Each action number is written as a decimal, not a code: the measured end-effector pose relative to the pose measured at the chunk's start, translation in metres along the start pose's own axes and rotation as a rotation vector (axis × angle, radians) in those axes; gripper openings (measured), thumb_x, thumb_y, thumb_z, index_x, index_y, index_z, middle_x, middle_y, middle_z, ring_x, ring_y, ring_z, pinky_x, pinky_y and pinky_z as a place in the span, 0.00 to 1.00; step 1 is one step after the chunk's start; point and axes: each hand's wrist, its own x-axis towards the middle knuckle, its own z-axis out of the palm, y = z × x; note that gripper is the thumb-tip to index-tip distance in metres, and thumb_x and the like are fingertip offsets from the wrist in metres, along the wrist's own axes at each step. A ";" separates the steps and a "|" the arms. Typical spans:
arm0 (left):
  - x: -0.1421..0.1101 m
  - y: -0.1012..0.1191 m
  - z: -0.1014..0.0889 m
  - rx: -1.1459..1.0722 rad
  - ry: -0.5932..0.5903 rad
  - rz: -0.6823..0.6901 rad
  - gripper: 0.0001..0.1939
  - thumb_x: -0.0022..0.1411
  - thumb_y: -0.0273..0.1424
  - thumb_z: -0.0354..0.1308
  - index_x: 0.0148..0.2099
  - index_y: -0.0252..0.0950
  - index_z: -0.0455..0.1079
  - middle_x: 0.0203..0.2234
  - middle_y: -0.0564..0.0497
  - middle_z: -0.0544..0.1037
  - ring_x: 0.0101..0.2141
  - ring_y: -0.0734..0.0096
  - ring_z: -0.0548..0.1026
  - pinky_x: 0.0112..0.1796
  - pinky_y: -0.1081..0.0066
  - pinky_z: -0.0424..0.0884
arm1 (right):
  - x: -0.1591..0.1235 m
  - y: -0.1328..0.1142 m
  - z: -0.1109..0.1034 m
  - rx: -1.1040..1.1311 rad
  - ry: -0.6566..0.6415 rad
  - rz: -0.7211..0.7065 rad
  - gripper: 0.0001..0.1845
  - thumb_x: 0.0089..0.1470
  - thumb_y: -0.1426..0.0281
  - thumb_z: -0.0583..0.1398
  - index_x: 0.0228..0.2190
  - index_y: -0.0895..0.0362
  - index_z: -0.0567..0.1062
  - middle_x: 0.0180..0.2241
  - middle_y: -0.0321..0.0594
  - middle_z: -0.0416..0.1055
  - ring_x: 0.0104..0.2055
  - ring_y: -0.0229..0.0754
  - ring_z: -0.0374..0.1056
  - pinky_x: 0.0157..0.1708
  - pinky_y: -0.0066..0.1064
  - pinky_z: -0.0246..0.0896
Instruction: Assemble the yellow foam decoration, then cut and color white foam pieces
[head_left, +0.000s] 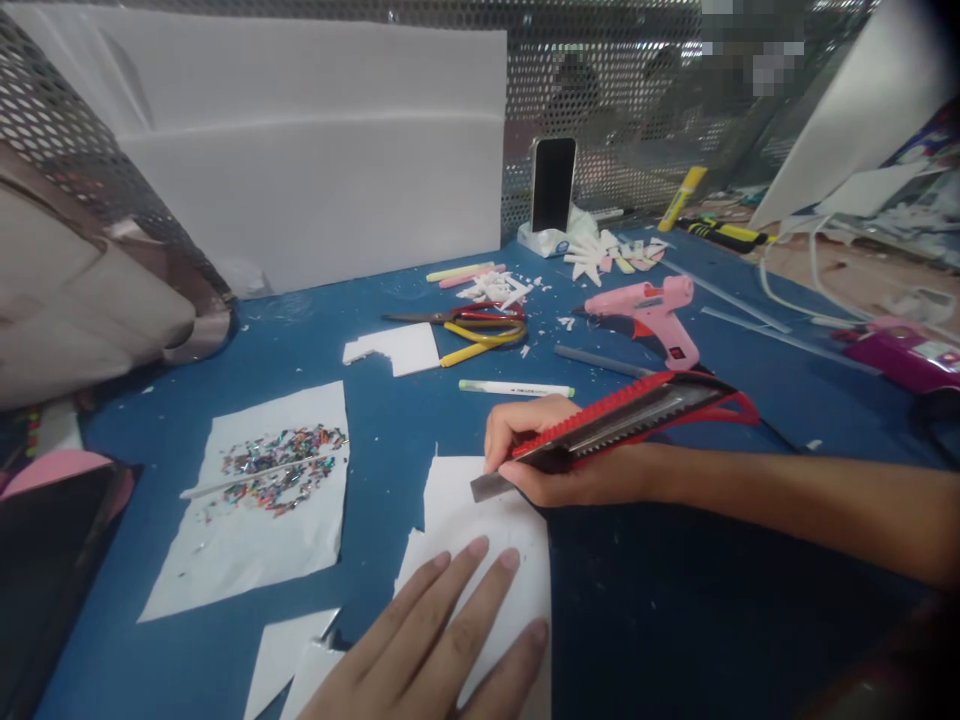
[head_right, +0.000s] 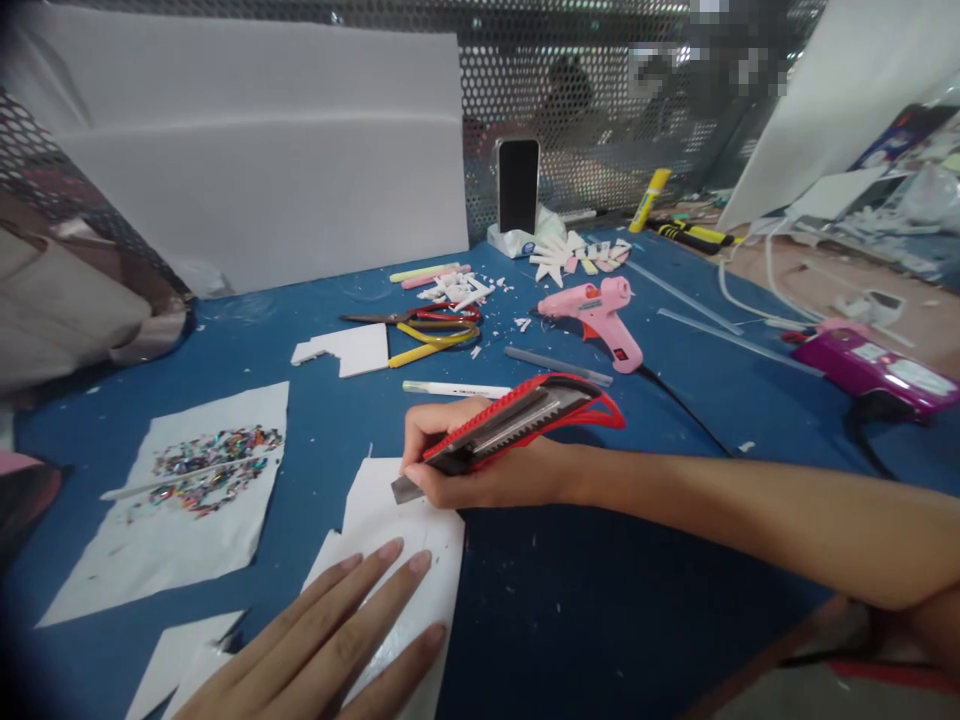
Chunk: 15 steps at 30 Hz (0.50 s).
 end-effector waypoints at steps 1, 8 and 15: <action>0.000 0.000 0.000 -0.002 0.000 0.000 0.22 0.72 0.29 0.45 0.66 0.42 0.58 0.61 0.43 0.66 0.60 0.52 0.65 0.49 0.61 0.74 | 0.001 0.001 -0.001 0.009 -0.008 -0.011 0.06 0.56 0.69 0.60 0.33 0.59 0.73 0.33 0.38 0.73 0.33 0.36 0.68 0.33 0.27 0.62; -0.001 0.000 0.000 -0.002 0.002 0.020 0.23 0.71 0.28 0.45 0.66 0.41 0.58 0.60 0.42 0.67 0.58 0.52 0.68 0.48 0.61 0.75 | 0.004 0.000 -0.004 0.125 -0.054 -0.015 0.09 0.53 0.68 0.65 0.34 0.62 0.77 0.35 0.43 0.77 0.36 0.39 0.74 0.37 0.29 0.68; -0.003 0.001 0.000 -0.020 -0.008 -0.006 0.23 0.71 0.29 0.46 0.67 0.42 0.56 0.62 0.42 0.64 0.61 0.50 0.63 0.50 0.60 0.73 | 0.006 -0.008 -0.005 0.101 -0.065 -0.121 0.07 0.53 0.71 0.66 0.32 0.63 0.79 0.32 0.44 0.77 0.34 0.37 0.74 0.36 0.26 0.68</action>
